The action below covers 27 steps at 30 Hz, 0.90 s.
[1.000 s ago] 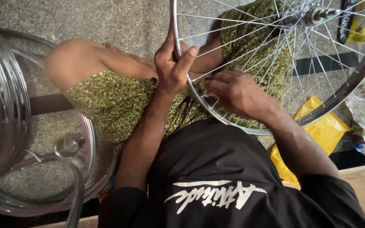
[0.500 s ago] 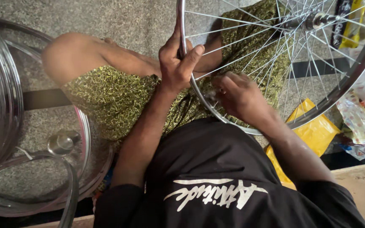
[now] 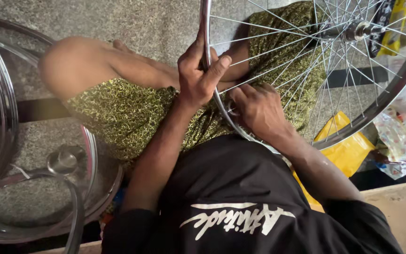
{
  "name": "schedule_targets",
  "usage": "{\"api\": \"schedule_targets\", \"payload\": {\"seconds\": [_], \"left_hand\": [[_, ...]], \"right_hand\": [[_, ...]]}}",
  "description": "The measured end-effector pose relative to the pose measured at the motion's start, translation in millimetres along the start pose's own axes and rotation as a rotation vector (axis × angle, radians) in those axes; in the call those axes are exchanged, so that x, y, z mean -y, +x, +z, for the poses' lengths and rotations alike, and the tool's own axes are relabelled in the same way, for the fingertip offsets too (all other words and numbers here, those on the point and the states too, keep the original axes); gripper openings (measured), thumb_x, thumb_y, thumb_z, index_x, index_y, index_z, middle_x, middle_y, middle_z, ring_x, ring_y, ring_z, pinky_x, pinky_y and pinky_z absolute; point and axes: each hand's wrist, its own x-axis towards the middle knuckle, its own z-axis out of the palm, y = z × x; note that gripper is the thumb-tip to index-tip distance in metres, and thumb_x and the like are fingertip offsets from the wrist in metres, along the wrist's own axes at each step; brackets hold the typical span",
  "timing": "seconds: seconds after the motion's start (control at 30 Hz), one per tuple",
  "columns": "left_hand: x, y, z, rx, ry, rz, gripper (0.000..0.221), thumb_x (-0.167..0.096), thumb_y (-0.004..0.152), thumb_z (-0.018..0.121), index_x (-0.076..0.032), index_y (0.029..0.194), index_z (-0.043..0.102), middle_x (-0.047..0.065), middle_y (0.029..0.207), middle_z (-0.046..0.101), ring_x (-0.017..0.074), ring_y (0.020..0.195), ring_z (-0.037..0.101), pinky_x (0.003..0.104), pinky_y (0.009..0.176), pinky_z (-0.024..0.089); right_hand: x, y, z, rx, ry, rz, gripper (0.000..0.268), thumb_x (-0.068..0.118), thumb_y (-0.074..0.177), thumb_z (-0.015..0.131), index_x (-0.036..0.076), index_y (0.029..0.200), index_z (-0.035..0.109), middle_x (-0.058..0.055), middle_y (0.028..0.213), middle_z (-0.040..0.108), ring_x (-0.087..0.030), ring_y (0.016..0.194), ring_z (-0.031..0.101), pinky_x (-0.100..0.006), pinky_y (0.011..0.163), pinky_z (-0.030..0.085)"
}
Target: The person sits on the floor and inserts metal spokes into the hub of a bicycle wheel rim, adjusting each spoke by hand.
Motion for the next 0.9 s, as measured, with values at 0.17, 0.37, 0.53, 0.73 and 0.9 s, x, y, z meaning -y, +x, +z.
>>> {"api": "schedule_targets", "payload": {"seconds": [0.17, 0.37, 0.53, 0.73, 0.9], "left_hand": [[3, -7, -8, -0.024, -0.051, -0.046, 0.067, -0.013, 0.105, 0.071, -0.004, 0.162, 0.035, -0.003, 0.068, 0.051, 0.0062, 0.055, 0.047, 0.023, 0.053, 0.038], [1, -2, 0, -0.017, -0.044, -0.002, 0.067, -0.01, 0.104, 0.072, -0.004, 0.161, 0.037, -0.002, 0.068, 0.052, 0.0064, 0.056, 0.047, 0.023, 0.053, 0.038], [2, -5, -5, -0.036, -0.043, -0.033, 0.067, -0.011, 0.104, 0.072, -0.002, 0.161, 0.039, -0.001, 0.069, 0.052, 0.0071, 0.058, 0.047, 0.023, 0.055, 0.039], [-1, -2, -5, -0.015, -0.016, -0.04, 0.067, -0.013, 0.104, 0.073, -0.002, 0.161, 0.038, -0.002, 0.069, 0.052, 0.0071, 0.059, 0.047, 0.024, 0.056, 0.039], [6, -6, 0, -0.023, -0.034, -0.047, 0.07, -0.018, 0.105, 0.073, -0.001, 0.162, 0.036, -0.002, 0.068, 0.051, 0.0073, 0.057, 0.047, 0.024, 0.054, 0.038]], "right_hand": [[-13, -3, -22, -0.087, 0.335, -0.269, 0.038, 0.008, 0.077, 0.074, 0.003, 0.113, 0.063, -0.018, 0.106, 0.066, -0.034, 0.091, 0.067, -0.045, 0.077, 0.051], [-12, -8, -5, -0.041, 0.106, -0.063, 0.036, 0.011, 0.08, 0.078, 0.006, 0.114, 0.066, -0.013, 0.1, 0.066, -0.032, 0.089, 0.064, -0.043, 0.08, 0.048], [-13, -6, -9, -0.097, 0.15, -0.242, 0.054, 0.014, 0.069, 0.08, 0.002, 0.12, 0.064, -0.015, 0.103, 0.065, -0.031, 0.093, 0.064, -0.045, 0.079, 0.046], [-14, -14, -25, -0.241, 0.255, -0.432, 0.034, 0.01, 0.081, 0.075, 0.011, 0.112, 0.062, -0.018, 0.117, 0.063, -0.031, 0.104, 0.063, -0.044, 0.087, 0.048], [-7, -4, 4, -0.082, -0.004, -0.123, 0.03, 0.016, 0.086, 0.08, 0.007, 0.11, 0.064, -0.01, 0.104, 0.064, -0.029, 0.093, 0.063, -0.044, 0.081, 0.048]]}}
